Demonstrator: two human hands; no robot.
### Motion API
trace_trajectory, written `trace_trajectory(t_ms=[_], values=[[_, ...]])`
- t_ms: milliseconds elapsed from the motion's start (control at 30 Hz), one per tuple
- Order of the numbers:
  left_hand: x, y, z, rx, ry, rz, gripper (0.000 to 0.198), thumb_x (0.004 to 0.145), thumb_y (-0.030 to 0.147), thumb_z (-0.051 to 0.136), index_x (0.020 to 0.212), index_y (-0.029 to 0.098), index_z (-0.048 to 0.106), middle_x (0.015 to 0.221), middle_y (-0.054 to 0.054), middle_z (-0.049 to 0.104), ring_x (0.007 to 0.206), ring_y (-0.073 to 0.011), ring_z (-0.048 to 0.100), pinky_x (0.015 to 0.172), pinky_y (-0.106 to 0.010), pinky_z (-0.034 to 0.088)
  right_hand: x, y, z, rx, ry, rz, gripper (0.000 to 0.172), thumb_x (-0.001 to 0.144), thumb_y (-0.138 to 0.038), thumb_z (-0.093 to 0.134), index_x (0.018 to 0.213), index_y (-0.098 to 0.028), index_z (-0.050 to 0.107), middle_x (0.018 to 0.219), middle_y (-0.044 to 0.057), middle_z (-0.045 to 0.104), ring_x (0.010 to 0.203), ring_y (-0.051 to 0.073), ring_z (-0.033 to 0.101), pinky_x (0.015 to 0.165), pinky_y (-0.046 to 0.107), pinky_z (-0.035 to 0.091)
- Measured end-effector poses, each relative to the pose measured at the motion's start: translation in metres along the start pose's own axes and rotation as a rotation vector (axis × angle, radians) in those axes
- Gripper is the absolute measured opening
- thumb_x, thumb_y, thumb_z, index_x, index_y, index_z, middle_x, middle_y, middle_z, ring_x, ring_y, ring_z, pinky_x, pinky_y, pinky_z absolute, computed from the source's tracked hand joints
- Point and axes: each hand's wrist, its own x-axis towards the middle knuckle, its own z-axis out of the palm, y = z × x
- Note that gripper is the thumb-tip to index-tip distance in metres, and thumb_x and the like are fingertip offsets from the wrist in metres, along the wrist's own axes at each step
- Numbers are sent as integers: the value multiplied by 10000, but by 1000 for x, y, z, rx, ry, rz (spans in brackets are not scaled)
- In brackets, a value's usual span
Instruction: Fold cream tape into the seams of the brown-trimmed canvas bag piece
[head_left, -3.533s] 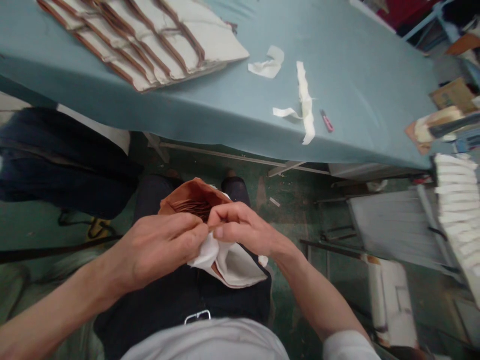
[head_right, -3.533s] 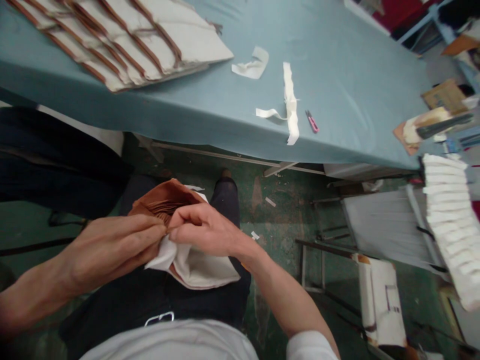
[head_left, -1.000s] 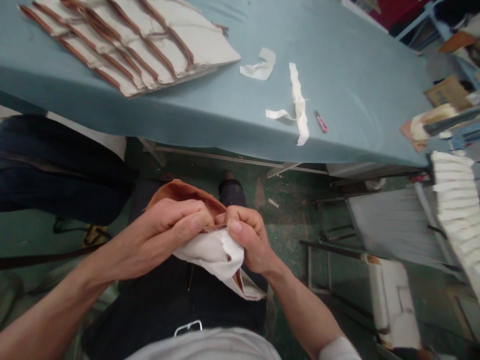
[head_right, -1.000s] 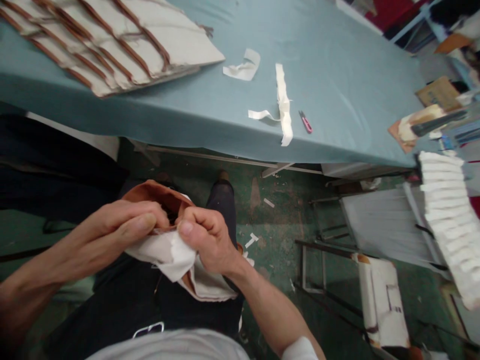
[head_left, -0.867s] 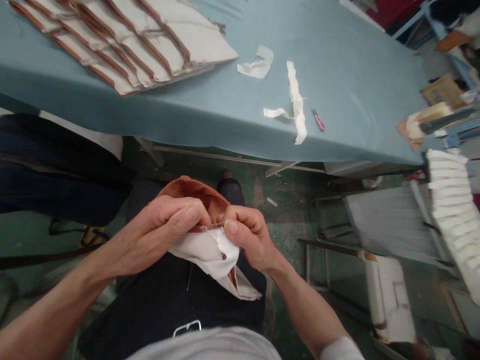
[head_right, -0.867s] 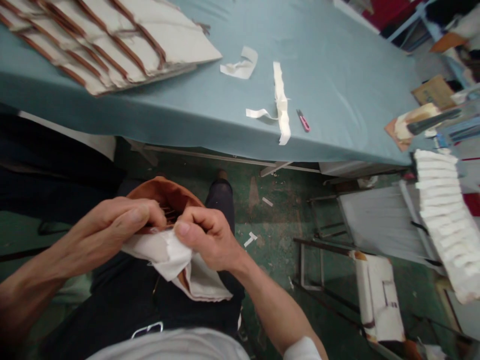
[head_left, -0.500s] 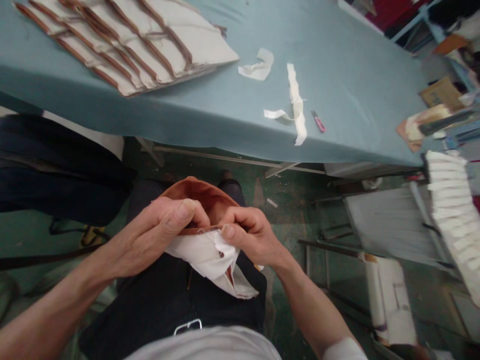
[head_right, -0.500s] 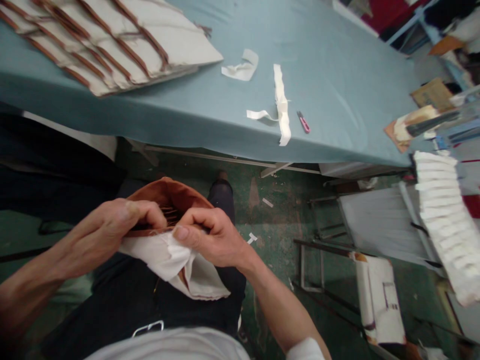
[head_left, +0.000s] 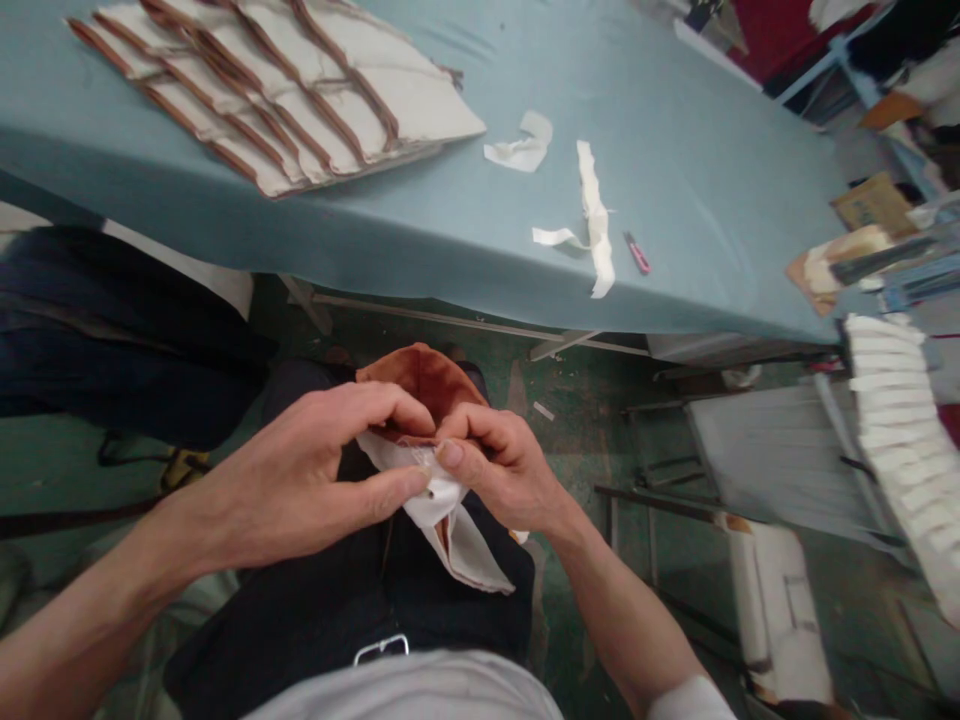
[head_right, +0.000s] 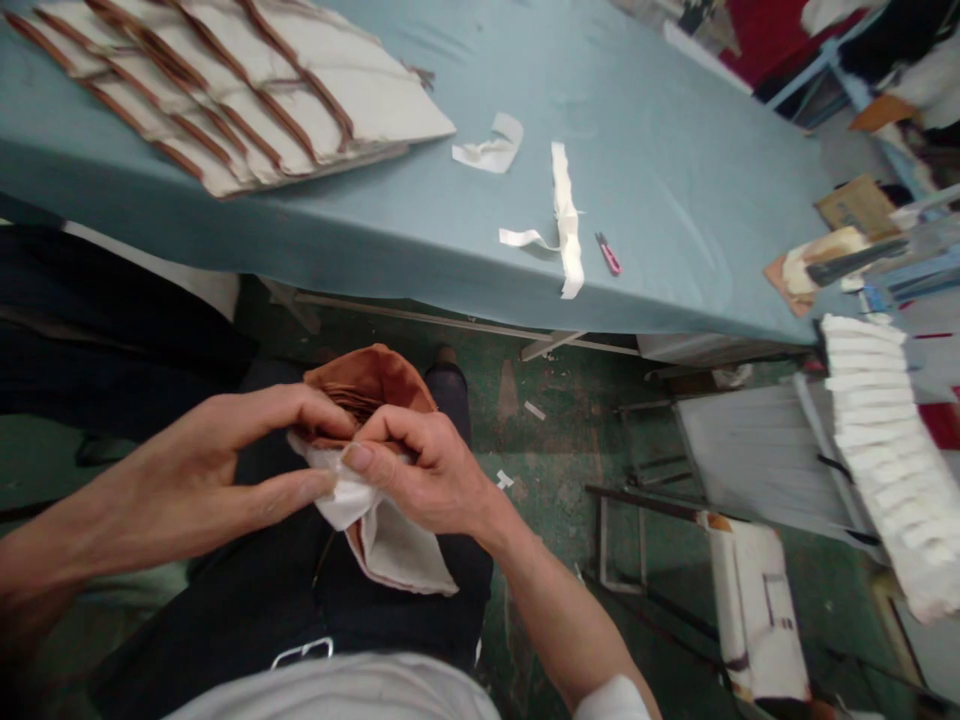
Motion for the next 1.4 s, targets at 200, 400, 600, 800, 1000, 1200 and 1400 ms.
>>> trace_trajectory(t_ms=[200, 400, 600, 800, 1000, 1200, 1400], values=[[-20, 19, 4, 158, 387, 62, 73, 914, 298, 683, 850, 263, 674, 780, 37, 718, 677, -168, 636, 637, -283, 466, -2, 4, 7, -17, 98, -66, 463, 1015, -604, 691, 793, -203, 621, 620, -53, 472, 555, 106, 378, 525, 260, 292], [-21, 25, 18, 3, 213, -76, 247, 984, 389, 659, 798, 232, 694, 681, 40, 726, 571, -143, 629, 541, -267, 449, 0, 4, 15, 19, 145, -91, 463, 1026, -597, 683, 796, -201, 613, 627, -51, 490, 545, 98, 368, 513, 255, 274], [-21, 19, 29, -19, 274, -122, 167, 961, 339, 678, 853, 224, 730, 691, 44, 740, 572, -139, 661, 561, -262, 468, -2, 2, 19, -32, 146, -104, 521, 1026, -671, 633, 795, -206, 595, 654, -35, 534, 561, 104, 407, 526, 254, 321], [-25, 19, 30, 8, 282, -95, 156, 978, 360, 686, 904, 236, 744, 711, 43, 734, 589, -145, 667, 567, -265, 471, -4, -2, 16, -134, 127, -172, 417, 1075, -538, 605, 824, -206, 617, 698, -17, 606, 570, 110, 463, 543, 254, 360], [-30, 20, 31, 92, 282, -77, 193, 1032, 380, 640, 935, 240, 730, 806, 19, 774, 702, -175, 726, 626, -274, 500, -5, -3, 14, -286, 112, -236, 243, 1051, -377, 623, 879, -208, 645, 762, -4, 646, 603, 121, 484, 621, 277, 422], [-29, 8, 21, 190, 313, -48, 214, 965, 450, 740, 1047, 258, 692, 957, -1, 774, 861, -225, 732, 815, -327, 554, -7, -4, 12, -181, 74, -162, 229, 1045, -373, 635, 895, -200, 643, 748, -27, 616, 580, 101, 450, 568, 256, 367], [-9, -11, 0, -30, 11, 70, 170, 1027, 357, 611, 1099, 247, 719, 1212, -51, 762, 1141, -259, 701, 1017, -347, 545, -4, -10, 7, -220, -3, -129, 241, 1032, -361, 637, 855, -197, 641, 766, -19, 632, 644, 115, 498, 622, 264, 391]])
